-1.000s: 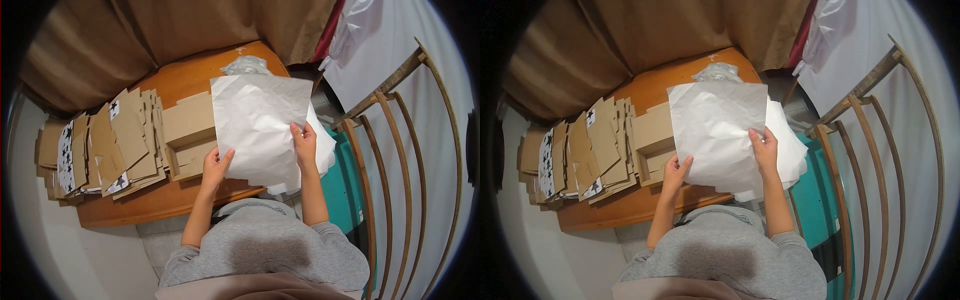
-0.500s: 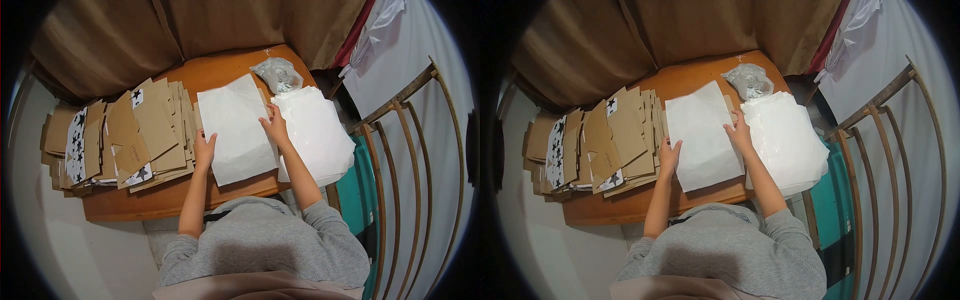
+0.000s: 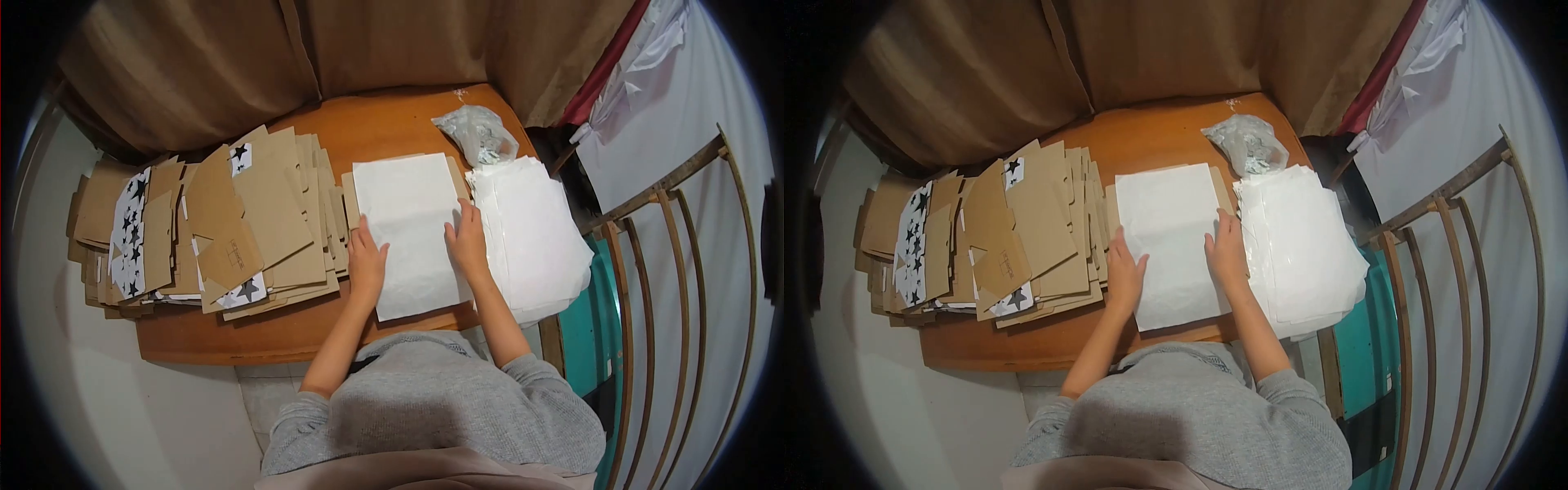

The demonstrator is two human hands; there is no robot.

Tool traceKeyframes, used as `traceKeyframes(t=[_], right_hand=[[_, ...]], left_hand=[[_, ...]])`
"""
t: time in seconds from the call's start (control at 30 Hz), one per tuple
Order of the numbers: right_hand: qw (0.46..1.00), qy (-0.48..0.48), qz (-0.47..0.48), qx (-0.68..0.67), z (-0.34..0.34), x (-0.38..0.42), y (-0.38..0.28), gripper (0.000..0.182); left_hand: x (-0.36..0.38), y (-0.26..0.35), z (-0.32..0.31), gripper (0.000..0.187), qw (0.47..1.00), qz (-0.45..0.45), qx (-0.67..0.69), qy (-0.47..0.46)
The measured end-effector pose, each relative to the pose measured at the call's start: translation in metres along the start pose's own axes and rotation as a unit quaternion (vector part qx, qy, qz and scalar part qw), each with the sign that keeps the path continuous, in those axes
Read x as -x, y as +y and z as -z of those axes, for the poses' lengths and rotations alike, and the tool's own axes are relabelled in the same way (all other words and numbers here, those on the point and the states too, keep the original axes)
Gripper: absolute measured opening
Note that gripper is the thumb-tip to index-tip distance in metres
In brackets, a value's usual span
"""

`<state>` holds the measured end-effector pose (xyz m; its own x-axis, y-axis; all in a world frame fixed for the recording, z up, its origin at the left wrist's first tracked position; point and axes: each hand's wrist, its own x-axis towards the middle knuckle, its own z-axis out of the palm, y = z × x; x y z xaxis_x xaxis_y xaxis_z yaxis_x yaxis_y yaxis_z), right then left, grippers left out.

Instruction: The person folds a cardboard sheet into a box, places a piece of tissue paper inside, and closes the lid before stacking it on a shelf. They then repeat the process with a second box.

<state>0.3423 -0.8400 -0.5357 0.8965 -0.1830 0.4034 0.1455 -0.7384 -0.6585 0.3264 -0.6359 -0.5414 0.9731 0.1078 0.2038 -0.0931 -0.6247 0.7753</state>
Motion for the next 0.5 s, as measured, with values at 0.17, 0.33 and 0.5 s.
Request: traceKeyframes(t=[0.17, 0.33, 0.5], right_hand=[[0.983, 0.021, 0.107, 0.146, 0.002, 0.001, -0.020, 0.039], [0.972, -0.188, 0.086, 0.110, -0.023, 0.009, 0.001, 0.026], [0.950, -0.237, 0.047, 0.196, -0.040, 0.006, 0.015, 0.045]], left_hand=[[-0.002, 0.011, 0.001, 0.041, 0.965, -0.170, -0.197, -0.019], [-0.006, -0.009, -0.021, 0.022, 0.953, -0.212, -0.150, -0.158], [-0.015, -0.025, -0.036, 0.028, 0.943, -0.172, -0.211, -0.191]])
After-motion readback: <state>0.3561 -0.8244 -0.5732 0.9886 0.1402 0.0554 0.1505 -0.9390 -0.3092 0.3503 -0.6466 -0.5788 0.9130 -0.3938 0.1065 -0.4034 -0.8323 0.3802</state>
